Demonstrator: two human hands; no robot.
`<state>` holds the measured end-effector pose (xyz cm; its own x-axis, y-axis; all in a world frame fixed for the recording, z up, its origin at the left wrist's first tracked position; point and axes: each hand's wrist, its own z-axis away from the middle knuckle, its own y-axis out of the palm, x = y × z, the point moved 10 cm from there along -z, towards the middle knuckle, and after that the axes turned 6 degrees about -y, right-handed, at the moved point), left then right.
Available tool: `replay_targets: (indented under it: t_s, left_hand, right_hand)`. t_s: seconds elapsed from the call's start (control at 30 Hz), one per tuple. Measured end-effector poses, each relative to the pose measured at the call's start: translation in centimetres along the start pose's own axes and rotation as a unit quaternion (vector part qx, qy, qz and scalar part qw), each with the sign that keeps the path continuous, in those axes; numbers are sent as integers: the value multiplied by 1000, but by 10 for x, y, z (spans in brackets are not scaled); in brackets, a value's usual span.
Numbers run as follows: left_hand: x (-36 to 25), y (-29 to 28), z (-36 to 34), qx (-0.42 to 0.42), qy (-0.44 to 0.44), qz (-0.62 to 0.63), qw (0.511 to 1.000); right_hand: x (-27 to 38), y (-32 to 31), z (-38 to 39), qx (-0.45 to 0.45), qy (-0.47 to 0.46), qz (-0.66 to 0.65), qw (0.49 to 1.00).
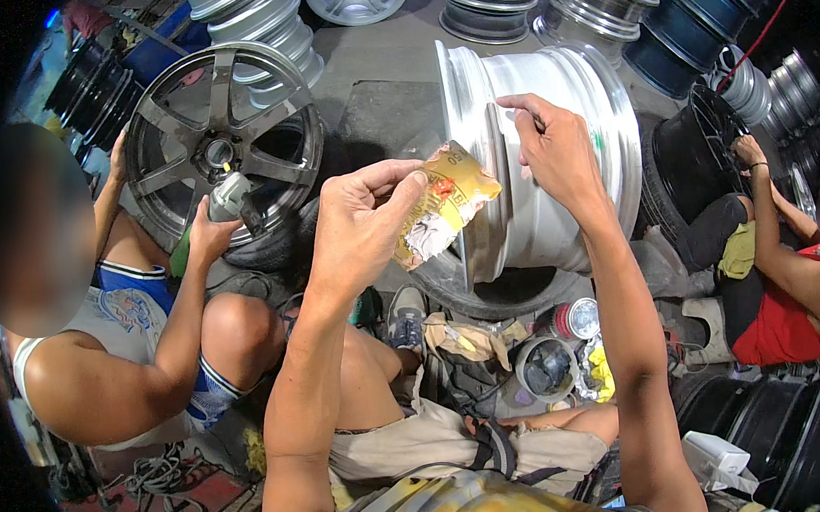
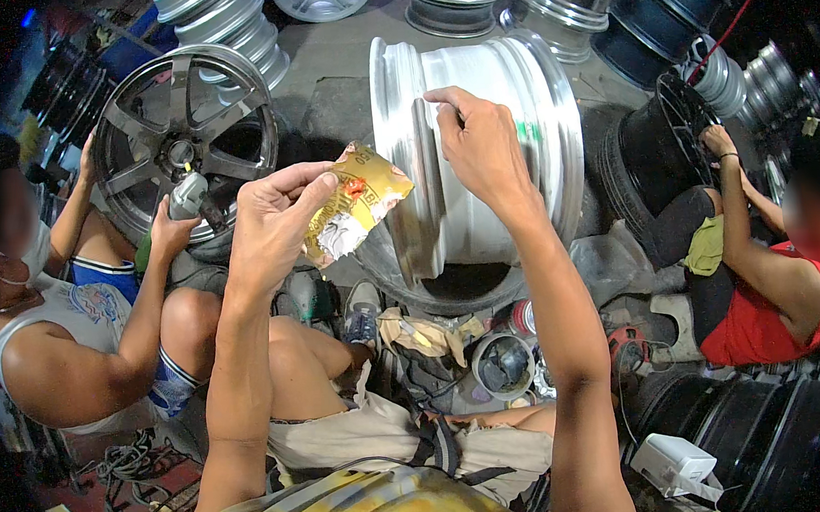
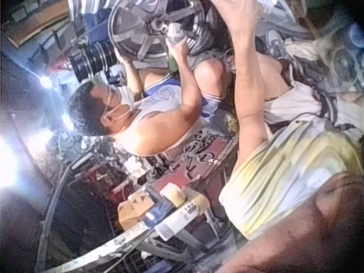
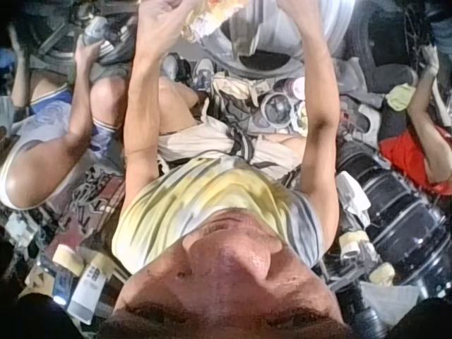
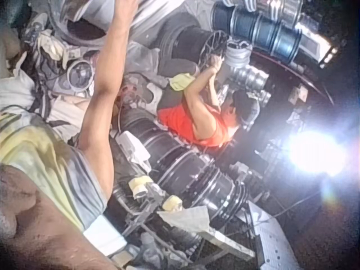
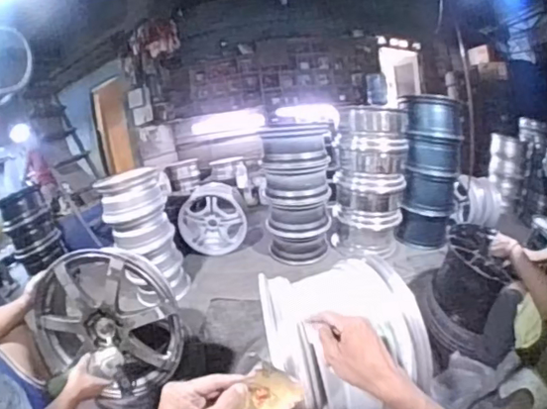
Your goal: The person sits on the floor and applies a substance from a small packet onto a silver car wheel using a small tool. They repeatedly dip the tool into a container and spread the substance on the wheel's surface. Another person in the background uses a power tool on a different wheel.
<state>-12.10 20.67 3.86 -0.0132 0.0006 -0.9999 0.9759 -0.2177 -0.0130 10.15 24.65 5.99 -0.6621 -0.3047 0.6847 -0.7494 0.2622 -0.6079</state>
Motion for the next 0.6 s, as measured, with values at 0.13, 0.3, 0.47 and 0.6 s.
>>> replay_targets:
  t_s: [0.13,0.3,0.47,0.6]
  left_hand:
    - [4,-1,-1,2,3,7,1000]
    - [4,-1,-1,6,6,4,1000]
    - [3,-1,-1,1,-2,-7,1000]
    - [5,-3,-2,-6,-13,-5,1000]
  right_hand:
    - [11,5,-5,9,-53,72,996]
    - [12,6,-14,12,-62,103,993]
    - [5,6,-20,19,-54,80,995]
    - [11,3,-11,9,-63,76,995]
